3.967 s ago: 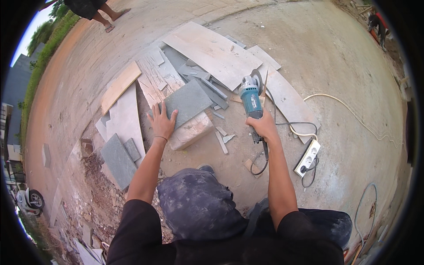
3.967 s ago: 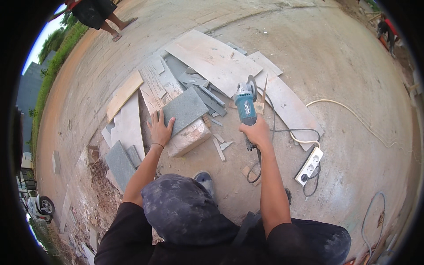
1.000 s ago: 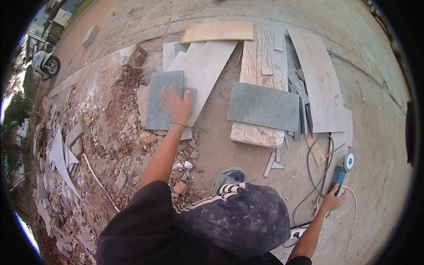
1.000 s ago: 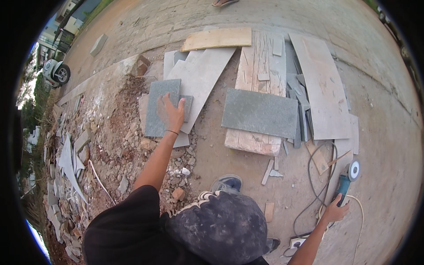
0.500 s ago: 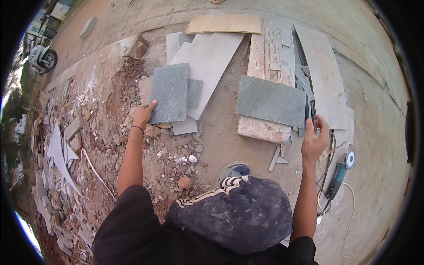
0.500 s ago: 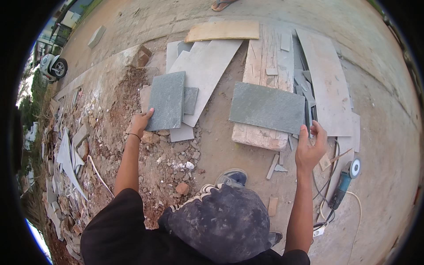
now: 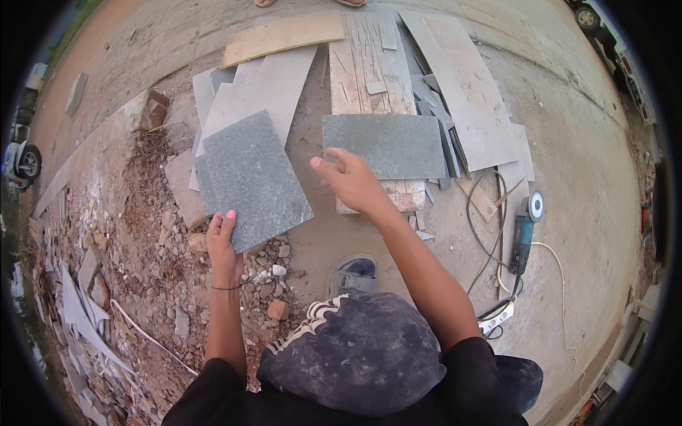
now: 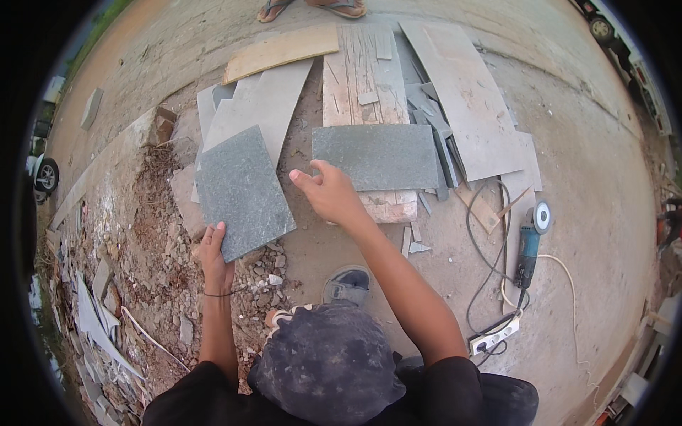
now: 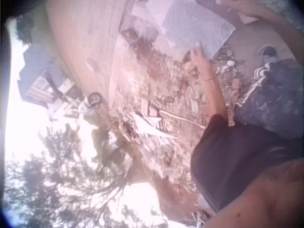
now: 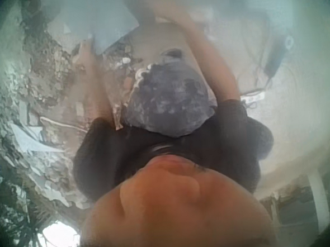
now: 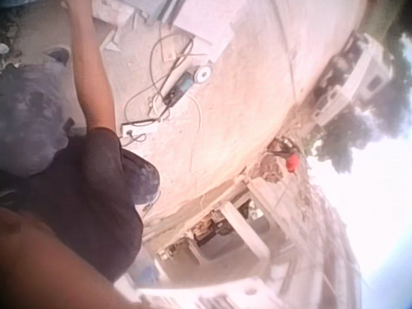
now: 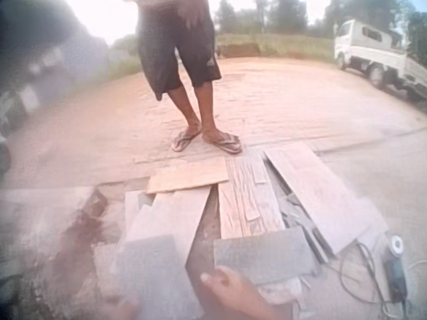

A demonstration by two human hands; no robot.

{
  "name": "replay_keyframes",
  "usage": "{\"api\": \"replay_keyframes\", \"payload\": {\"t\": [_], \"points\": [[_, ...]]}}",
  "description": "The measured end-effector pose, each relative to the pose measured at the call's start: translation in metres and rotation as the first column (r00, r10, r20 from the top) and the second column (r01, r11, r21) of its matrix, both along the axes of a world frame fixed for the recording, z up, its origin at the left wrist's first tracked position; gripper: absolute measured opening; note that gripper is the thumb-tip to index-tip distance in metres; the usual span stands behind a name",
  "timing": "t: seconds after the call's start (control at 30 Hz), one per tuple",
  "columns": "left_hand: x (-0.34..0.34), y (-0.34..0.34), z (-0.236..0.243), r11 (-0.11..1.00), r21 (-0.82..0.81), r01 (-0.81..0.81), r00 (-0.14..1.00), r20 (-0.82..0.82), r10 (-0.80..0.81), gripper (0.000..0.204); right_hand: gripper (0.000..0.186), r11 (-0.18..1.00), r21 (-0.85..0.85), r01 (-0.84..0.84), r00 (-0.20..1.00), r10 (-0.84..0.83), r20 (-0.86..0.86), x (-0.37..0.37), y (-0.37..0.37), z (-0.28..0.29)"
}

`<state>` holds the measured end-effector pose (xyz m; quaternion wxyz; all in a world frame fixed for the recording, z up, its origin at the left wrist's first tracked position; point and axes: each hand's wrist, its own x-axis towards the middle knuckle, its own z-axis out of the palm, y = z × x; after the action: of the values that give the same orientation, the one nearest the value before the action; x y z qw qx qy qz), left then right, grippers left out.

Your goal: The person uses a power grinder to cut through stone tiles while holding them against a stone block, then handles and inspects the smaller cut pieces.

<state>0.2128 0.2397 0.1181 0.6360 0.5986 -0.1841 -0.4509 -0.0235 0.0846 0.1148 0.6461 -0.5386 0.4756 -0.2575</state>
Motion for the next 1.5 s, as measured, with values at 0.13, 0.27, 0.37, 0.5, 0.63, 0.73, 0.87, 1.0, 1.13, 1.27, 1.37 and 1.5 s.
{"api": "replay_keyframes", "payload": {"t": [0.13, 0.27, 0.37, 0.5, 0.63, 0.73, 0.87, 1.0, 1.13, 1.27, 1.37, 1.5], "points": [[-0.085, -0.009, -0.012, 0.983, -0.043, 0.181, 0.982, -0.048, -0.182, 0.024, 0.082, 0.977, 0.116, 0.177, 0.983, -0.181, 0.021, -0.012, -0.018, -0.003], [-0.164, -0.031, -0.016, 0.932, -0.013, 0.362, 0.931, -0.033, -0.363, 0.027, 0.066, 0.959, 0.014, 0.283, 0.949, -0.278, -0.149, -0.066, -0.054, -0.023], [-0.197, -0.045, -0.038, 0.803, 0.074, 0.591, 0.79, -0.254, -0.558, 0.032, 0.052, 0.972, -0.227, 0.054, 0.922, -0.136, -0.363, -0.099, -0.085, -0.016], [-0.236, -0.074, -0.065, 0.791, 0.047, 0.61, 0.689, -0.526, -0.5, 0.04, 0.056, 0.91, -0.269, -0.315, 0.824, 0.121, -0.554, -0.098, -0.124, -0.007], [-0.247, -0.095, -0.079, 0.821, 0.057, 0.568, 0.664, -0.621, -0.416, 0.048, 0.056, 0.818, -0.377, -0.434, 0.779, 0.131, -0.613, -0.081, -0.148, -0.024], [-0.247, -0.104, -0.065, 0.795, 0.07, 0.602, 0.632, -0.651, -0.421, 0.042, 0.059, 0.802, -0.393, -0.449, 0.739, 0.086, -0.668, -0.089, -0.161, -0.043], [-0.177, -0.089, -0.029, 0.633, 0.115, 0.765, 0.617, -0.412, -0.671, 0.034, 0.061, 0.844, -0.342, -0.413, 0.794, 0.15, -0.589, -0.08, -0.155, -0.039], [-0.072, -0.058, -0.02, 0.987, 0.159, 0.022, 0.772, 0.625, -0.118, 0.018, 0.054, 0.79, -0.491, -0.367, 0.834, 0.045, -0.551, -0.081, -0.144, -0.039], [0.042, -0.016, -0.046, 0.886, -0.056, -0.461, 0.163, 0.976, 0.146, 0.022, 0.046, 0.768, -0.566, -0.301, 0.839, -0.07, -0.54, -0.074, -0.134, -0.043], [0.052, 0.005, -0.038, 0.921, 0.152, -0.36, 0.279, 0.959, -0.049, 0.031, 0.039, 0.701, -0.665, -0.256, 0.859, -0.151, -0.49, -0.077, -0.127, -0.047], [0.03, 0.007, -0.036, 0.929, 0.34, -0.149, 0.129, 0.938, -0.322, 0.041, 0.035, 0.712, -0.672, -0.204, 0.874, -0.177, -0.453, -0.077, -0.122, -0.048], [0.02, 0.008, -0.054, 0.864, 0.47, -0.18, 0.128, 0.882, -0.454, 0.051, 0.031, 0.608, -0.761, -0.224, 0.854, -0.253, -0.454, -0.078, -0.11, -0.044]]}}
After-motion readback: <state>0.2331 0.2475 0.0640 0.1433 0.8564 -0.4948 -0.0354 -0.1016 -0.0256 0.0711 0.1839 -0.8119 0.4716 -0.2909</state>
